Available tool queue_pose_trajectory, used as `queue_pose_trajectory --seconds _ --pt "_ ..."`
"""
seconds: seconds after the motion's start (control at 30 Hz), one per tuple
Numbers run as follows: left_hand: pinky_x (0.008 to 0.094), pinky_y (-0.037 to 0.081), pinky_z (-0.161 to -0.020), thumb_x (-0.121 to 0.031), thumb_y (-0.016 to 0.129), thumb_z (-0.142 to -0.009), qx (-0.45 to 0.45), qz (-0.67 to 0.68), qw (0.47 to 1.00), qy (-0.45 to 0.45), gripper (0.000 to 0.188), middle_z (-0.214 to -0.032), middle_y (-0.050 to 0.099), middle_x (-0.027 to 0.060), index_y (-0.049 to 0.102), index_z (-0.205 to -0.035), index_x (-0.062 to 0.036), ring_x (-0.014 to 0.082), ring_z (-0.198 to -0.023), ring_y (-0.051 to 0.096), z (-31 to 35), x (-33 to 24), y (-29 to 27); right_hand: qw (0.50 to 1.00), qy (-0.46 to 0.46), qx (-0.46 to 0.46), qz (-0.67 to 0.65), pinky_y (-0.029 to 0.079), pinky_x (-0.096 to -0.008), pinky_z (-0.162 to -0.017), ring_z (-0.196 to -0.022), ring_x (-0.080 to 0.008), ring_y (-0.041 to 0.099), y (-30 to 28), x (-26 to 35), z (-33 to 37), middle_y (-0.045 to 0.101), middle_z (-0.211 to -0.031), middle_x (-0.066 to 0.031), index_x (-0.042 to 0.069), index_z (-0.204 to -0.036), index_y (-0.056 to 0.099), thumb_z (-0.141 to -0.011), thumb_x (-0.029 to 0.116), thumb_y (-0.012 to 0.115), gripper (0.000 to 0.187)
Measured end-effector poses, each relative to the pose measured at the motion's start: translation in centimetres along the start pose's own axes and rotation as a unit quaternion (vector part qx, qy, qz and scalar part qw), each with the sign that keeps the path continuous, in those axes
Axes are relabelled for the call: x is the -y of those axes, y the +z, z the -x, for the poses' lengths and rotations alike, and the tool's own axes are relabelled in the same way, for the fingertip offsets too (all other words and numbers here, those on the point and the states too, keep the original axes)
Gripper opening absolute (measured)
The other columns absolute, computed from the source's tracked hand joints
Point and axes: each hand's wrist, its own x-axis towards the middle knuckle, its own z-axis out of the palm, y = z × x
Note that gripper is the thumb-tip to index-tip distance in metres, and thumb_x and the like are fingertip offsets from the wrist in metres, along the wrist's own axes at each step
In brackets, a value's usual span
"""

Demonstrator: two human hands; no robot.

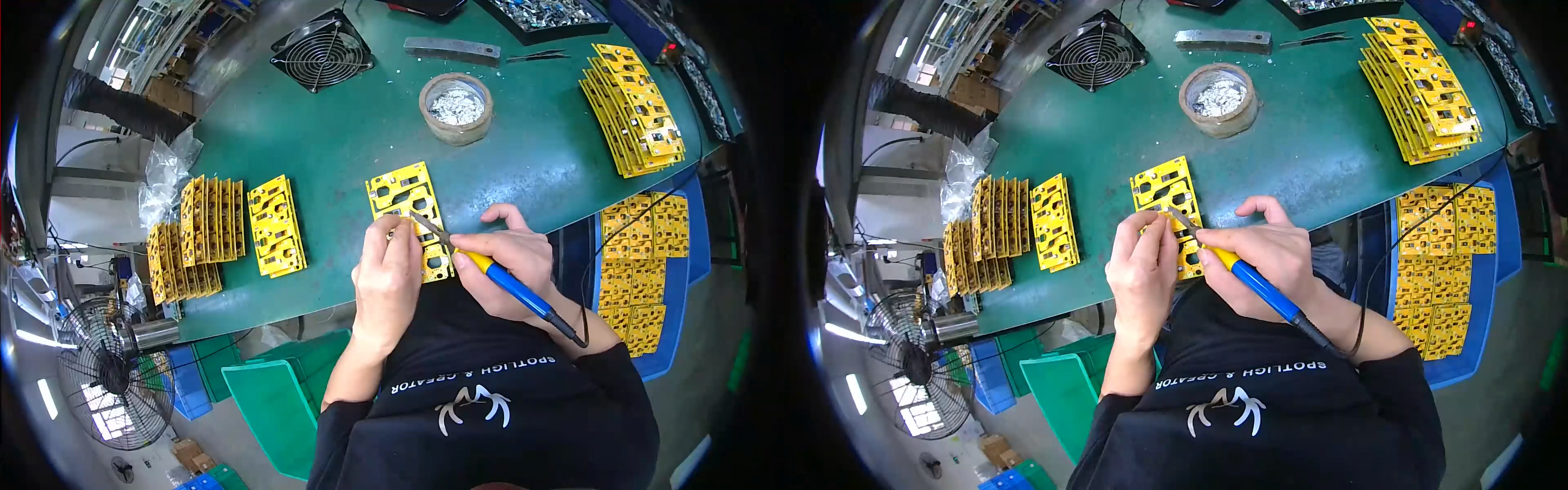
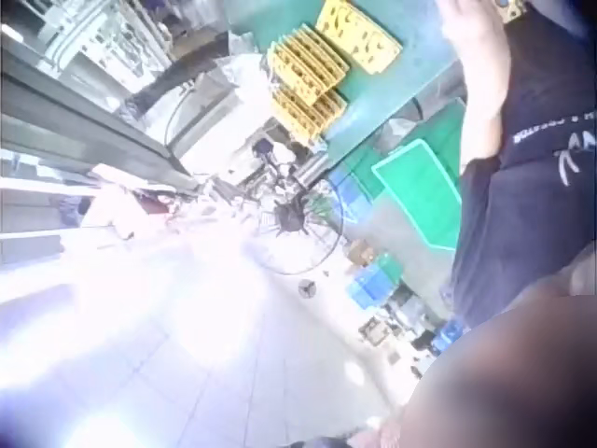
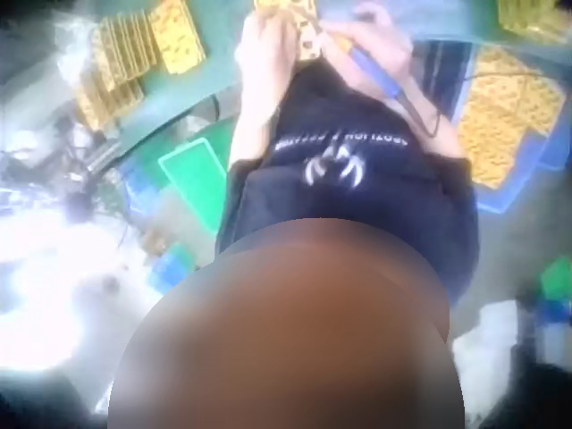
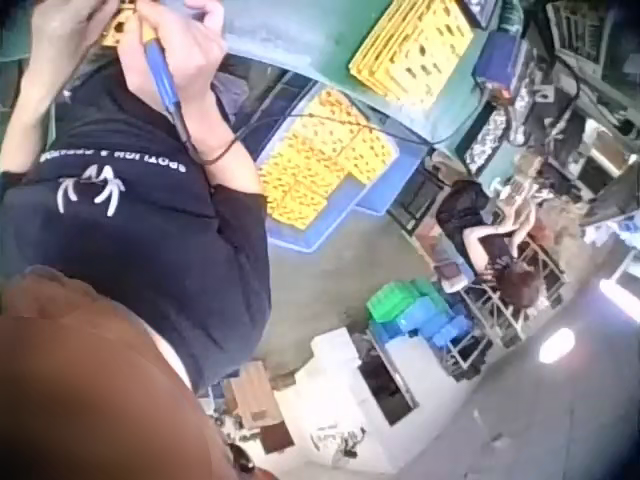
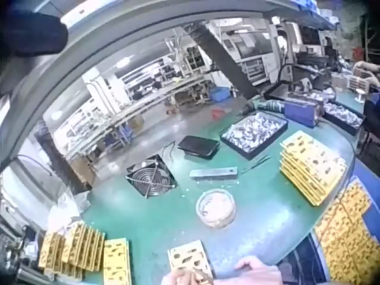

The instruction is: The person solders electronic components onto yellow circuit boards with a soldering iron and solder wire.

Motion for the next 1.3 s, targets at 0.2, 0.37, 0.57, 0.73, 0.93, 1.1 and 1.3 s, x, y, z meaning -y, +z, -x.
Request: queue_pose_trajectory --seconds 0.2,0.37,0.57,0.73,0.93,1.1,1.3 --pt "0.0386 0.061 -0.067 0.002 0.076 -0.09 0.01 -0.007 1.0 -0.005 0.014 -0.108 0.07 0.013 0.074 -0.104 0.0018 0.0295 -0.082 0.074 -0.1 0.0 -0.2 1.0 -0.003 0.003 0.001 0.056 -0.0439 -0.085 -0.06 -0.0198 0.07 0.1 0.1 -0.1 0.075 -0.075 -0.0065 0.004 -0.099 0.078 -0.077 0.002 0.083 0.022" --pt "0.0407 0.06 -0.067 -0.001 0.074 -0.093 0.039 -0.027 0.998 -0.028 0.014 -0.114 0.068 0.0157 0.074 -0.107 0.0012 0.0317 -0.084 0.074 -0.2 -0.6 -0.7 1.0 -0.006 0.001 0.003 0.055 -0.0437 -0.085 -0.059 -0.0195 0.07 0.2 0.0 -0.1 0.075 -0.075 -0.0063 0.004 -0.099 0.078 -0.078 0.003 0.083 0.022" --pt "0.0422 0.06 -0.069 -0.002 0.073 -0.095 0.057 -0.033 0.997 -0.039 0.015 -0.118 0.066 0.019 0.074 -0.109 0.0017 0.0352 -0.088 0.074 -0.3 -0.7 -1.1 1.0 0.002 0.001 -0.003 0.056 -0.0441 -0.085 -0.056 -0.0191 0.068 0.1 0.0 0.0 0.072 -0.07 -0.0052 0.004 -0.099 0.078 -0.078 0.003 0.083 0.021" --pt "0.0434 0.06 -0.071 -0.004 0.072 -0.097 0.064 -0.021 0.996 -0.056 0.017 -0.122 0.065 0.0201 0.074 -0.113 0.0012 0.037 -0.091 0.074 -0.3 -0.7 -1.1 1.0 -0.003 -0.006 -0.005 0.056 -0.0446 -0.084 -0.054 -0.0194 0.066 0.2 -0.3 0.1 0.071 -0.068 -0.005 0.004 -0.1 0.078 -0.078 0.003 0.084 0.022" --pt "0.0435 0.06 -0.069 -0.007 0.071 -0.099 0.102 -0.038 0.992 -0.063 0.019 -0.124 0.065 0.0211 0.074 -0.116 0.0002 0.0374 -0.088 0.075 -0.5 -0.8 -1.6 1.0 -0.01 -0.014 0.0 0.056 -0.0447 -0.085 -0.057 -0.0194 0.068 0.3 -0.2 0.0 0.074 -0.072 -0.0066 0.004 -0.099 0.078 -0.079 0.003 0.084 0.021" --pt "0.0451 0.061 -0.066 -0.005 0.07 -0.099 0.131 -0.054 0.988 -0.06 0.025 -0.124 0.062 0.0212 0.071 -0.124 -0.0009 0.0384 -0.084 0.075 -0.3 -0.8 -1.9 1.0 -0.003 -0.006 0.002 0.056 -0.0439 -0.086 -0.059 -0.0196 0.07 0.2 0.0 0.0 0.076 -0.077 -0.007 0.004 -0.098 0.077 -0.079 0.003 0.083 0.02" --pt "0.0487 0.06 -0.065 0.0 0.068 -0.095 0.172 -0.078 0.981 -0.05 0.036 -0.121 0.059 0.0207 0.065 -0.131 0.0002 0.0407 -0.083 0.073 -0.3 -1.1 -2.3 1.0 -0.008 0.004 0.008 0.056 -0.0435 -0.086 -0.059 -0.0192 0.07 0.0 0.5 -0.1 0.076 -0.075 -0.0067 0.004 -0.097 0.077 -0.078 0.002 0.083 0.02"
